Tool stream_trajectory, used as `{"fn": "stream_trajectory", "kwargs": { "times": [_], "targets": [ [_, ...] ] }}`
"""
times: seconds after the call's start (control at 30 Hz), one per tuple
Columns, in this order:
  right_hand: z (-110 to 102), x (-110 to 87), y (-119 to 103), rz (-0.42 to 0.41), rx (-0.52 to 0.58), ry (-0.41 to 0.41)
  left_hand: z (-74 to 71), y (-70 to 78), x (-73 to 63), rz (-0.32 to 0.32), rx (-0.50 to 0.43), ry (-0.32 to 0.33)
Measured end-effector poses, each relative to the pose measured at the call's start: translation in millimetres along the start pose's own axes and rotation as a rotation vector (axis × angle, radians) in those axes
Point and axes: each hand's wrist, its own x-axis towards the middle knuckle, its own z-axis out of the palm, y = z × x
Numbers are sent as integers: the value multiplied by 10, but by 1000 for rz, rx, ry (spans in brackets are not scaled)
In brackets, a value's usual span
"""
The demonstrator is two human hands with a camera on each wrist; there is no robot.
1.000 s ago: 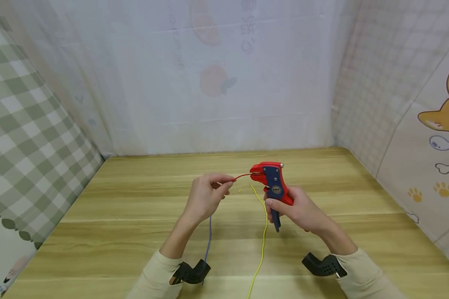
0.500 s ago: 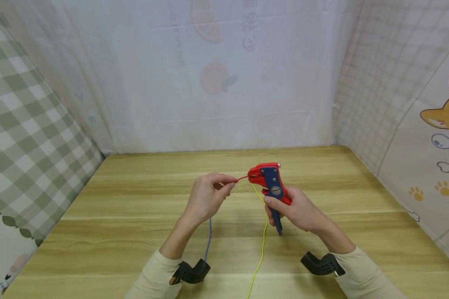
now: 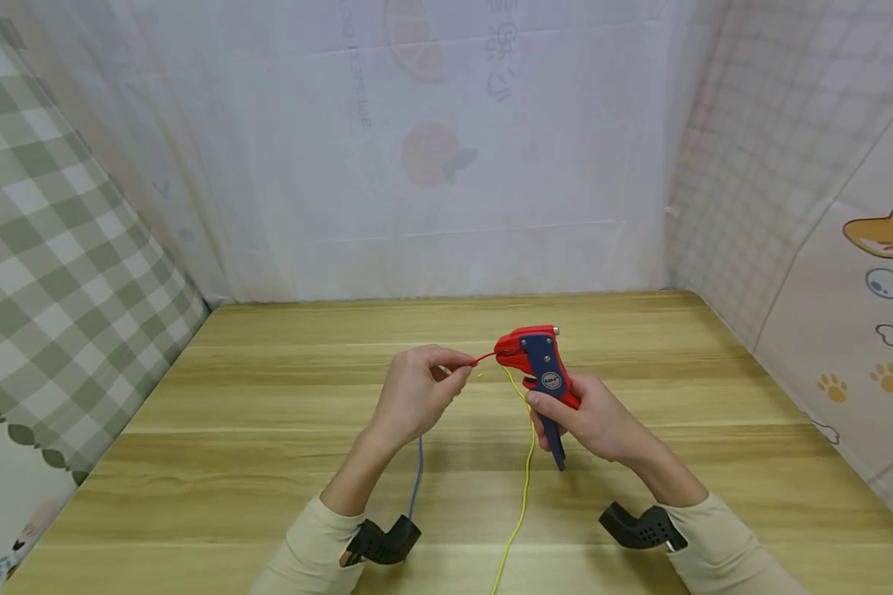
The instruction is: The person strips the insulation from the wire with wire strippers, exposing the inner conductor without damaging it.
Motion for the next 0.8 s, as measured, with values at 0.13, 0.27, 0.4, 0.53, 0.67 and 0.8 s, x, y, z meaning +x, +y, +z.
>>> {"fn": "stream_trajectory", "kwargs": {
  "times": [0.13, 0.27, 0.4, 0.53, 0.67, 0.8],
  "targets": [
    [9, 10, 4, 1, -13, 1, -2, -9, -2, -6, 0, 1],
    [16, 20, 14, -6, -31, -2, -12, -22, 0, -19, -6, 3],
    [32, 31, 26, -19, -27, -11, -31, -30, 6, -25, 8, -9],
    [65, 39, 58, -7, -17, -4, -51, -51, 8, -35, 32, -38],
    [114, 50, 101, 28, -3, 13, -72, -73, 8, -66, 53, -80],
    [154, 67, 146, 91, 18, 52, -88, -101, 13, -110, 52, -121]
  ]
}}
